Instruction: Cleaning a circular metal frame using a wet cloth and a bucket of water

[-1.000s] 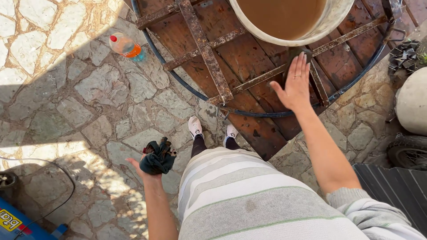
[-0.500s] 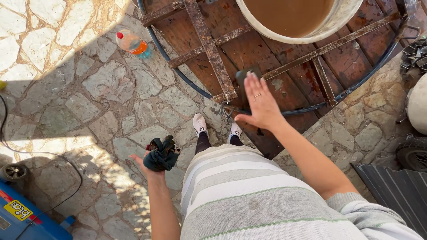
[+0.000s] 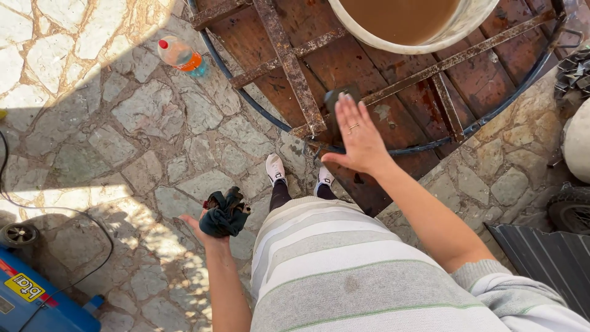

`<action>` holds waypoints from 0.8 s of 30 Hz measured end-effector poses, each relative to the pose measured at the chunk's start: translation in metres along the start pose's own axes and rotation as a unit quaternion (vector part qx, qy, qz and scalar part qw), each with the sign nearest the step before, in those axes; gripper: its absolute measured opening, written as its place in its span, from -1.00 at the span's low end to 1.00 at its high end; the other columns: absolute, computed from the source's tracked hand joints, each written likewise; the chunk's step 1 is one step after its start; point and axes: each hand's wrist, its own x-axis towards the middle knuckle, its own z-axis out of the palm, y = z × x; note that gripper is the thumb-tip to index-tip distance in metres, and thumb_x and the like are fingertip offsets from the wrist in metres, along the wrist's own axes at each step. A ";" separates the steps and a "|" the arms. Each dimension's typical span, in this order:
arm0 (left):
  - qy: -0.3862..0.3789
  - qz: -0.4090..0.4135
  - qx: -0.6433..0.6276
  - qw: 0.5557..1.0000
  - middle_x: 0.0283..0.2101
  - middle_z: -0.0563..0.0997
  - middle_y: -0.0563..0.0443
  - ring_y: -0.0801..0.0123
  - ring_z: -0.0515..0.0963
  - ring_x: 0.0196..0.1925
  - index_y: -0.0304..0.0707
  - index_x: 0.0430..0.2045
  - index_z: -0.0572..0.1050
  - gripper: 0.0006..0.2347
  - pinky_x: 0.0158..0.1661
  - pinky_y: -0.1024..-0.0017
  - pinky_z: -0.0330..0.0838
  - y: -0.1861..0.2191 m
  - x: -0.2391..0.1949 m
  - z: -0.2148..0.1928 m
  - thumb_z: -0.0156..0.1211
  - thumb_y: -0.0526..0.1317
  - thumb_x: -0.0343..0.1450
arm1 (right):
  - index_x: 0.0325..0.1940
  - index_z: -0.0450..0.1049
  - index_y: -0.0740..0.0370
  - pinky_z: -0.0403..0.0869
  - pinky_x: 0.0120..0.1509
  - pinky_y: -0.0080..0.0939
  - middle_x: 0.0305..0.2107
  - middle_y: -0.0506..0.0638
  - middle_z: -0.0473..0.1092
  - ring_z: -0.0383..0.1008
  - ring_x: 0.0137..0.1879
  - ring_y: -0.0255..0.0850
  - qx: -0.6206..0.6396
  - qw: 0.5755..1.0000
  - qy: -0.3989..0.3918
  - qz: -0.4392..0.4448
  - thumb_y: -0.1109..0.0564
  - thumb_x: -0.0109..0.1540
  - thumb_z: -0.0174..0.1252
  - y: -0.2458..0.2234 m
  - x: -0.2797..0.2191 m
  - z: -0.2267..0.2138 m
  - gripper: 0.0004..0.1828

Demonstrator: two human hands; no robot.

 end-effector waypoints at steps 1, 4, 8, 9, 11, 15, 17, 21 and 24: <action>-0.013 0.002 -0.016 1.000 0.59 -0.40 0.03 0.10 -0.19 0.61 -0.16 0.49 -0.47 -0.12 0.57 0.01 -0.15 -0.005 0.023 -0.026 -0.31 0.45 0.49 | 0.59 -0.30 0.48 -0.36 0.66 0.21 0.52 0.44 -0.32 -0.35 0.64 0.24 -0.009 1.000 0.004 0.023 -0.81 0.11 -0.27 0.008 0.002 -0.003 0.46; 0.028 0.017 0.004 0.999 0.57 -0.15 -0.03 0.06 -0.05 0.59 -0.29 0.50 -0.21 -0.08 0.53 -0.02 -0.05 -0.009 0.012 -0.017 -0.08 0.44 0.46 | 0.59 -0.42 0.43 -0.45 0.68 0.14 0.53 0.37 -0.45 -0.48 0.66 0.15 0.009 0.993 -0.024 0.117 -0.85 0.10 -0.41 0.013 0.003 -0.010 0.47; 0.080 0.028 -0.026 0.996 -0.12 0.52 0.16 0.46 0.55 -0.07 -0.19 -0.31 0.36 -0.51 0.11 0.43 0.50 0.014 -0.069 0.063 -0.05 0.31 0.47 | 0.60 -0.30 0.37 -0.41 0.67 0.13 0.55 0.31 -0.33 -0.36 0.66 0.11 0.009 0.999 -0.050 -0.018 -0.88 0.02 -0.31 0.003 -0.004 -0.007 0.51; 0.065 0.029 -0.012 0.997 0.20 0.29 0.09 0.36 0.34 0.23 -0.24 0.05 0.18 -0.37 0.31 0.27 0.29 0.010 -0.043 0.033 -0.04 0.38 0.45 | 0.60 -0.34 0.40 -0.40 0.67 0.16 0.54 0.35 -0.37 -0.40 0.66 0.14 0.000 0.997 -0.023 0.068 -0.84 0.09 -0.36 0.028 -0.004 -0.021 0.45; 0.056 0.031 0.002 0.998 0.51 0.06 0.02 0.27 0.13 0.54 -0.28 0.42 0.00 -0.14 0.51 0.11 0.08 0.003 -0.008 -0.009 -0.03 0.45 0.43 | 0.59 -0.38 0.43 -0.39 0.66 0.20 0.53 0.39 -0.40 -0.44 0.65 0.17 -0.005 0.989 -0.002 0.151 -0.79 0.16 -0.41 0.056 0.001 -0.045 0.39; 0.077 -0.004 -0.002 0.997 -0.60 0.16 0.29 0.46 0.25 -0.54 0.04 -0.69 0.10 -0.44 -0.34 0.49 0.29 -0.001 0.011 -0.026 -0.17 0.46 0.43 | 0.56 -0.47 0.47 -0.46 0.70 0.12 0.51 0.34 -0.54 -0.58 0.65 0.12 -0.033 0.981 -0.053 0.183 -0.78 0.14 -0.66 0.018 0.002 -0.022 0.38; 0.046 0.020 -0.039 0.998 -0.51 0.16 0.28 0.48 0.25 -0.49 0.04 -0.55 0.09 -0.52 -0.30 0.42 0.29 0.001 -0.005 -0.018 -0.10 0.35 0.51 | 0.59 -0.35 0.45 -0.39 0.65 0.21 0.53 0.41 -0.40 -0.46 0.65 0.19 0.008 0.999 0.010 0.048 -0.77 0.19 -0.45 -0.004 0.003 0.001 0.36; 0.001 0.000 -0.044 0.999 -0.65 0.05 0.31 0.48 0.04 -0.65 0.09 -0.61 0.01 -0.49 -0.41 0.44 0.16 0.002 -0.011 -0.002 -0.10 0.37 0.50 | 0.57 -0.25 0.56 -0.37 0.64 0.21 0.50 0.51 -0.28 -0.34 0.63 0.25 -0.032 0.991 -0.015 0.126 -0.66 0.27 -0.36 0.060 -0.007 -0.043 0.28; 0.017 0.012 -0.019 1.000 -0.16 0.20 0.18 0.47 0.27 -0.21 -0.06 -0.14 0.09 -0.49 -0.03 0.37 0.28 -0.011 0.034 -0.047 -0.07 0.37 0.51 | 0.56 -0.26 0.59 -0.42 0.64 0.18 0.50 0.53 -0.31 -0.37 0.64 0.26 -0.037 0.981 -0.035 0.187 -0.66 0.26 -0.39 0.052 -0.006 -0.052 0.29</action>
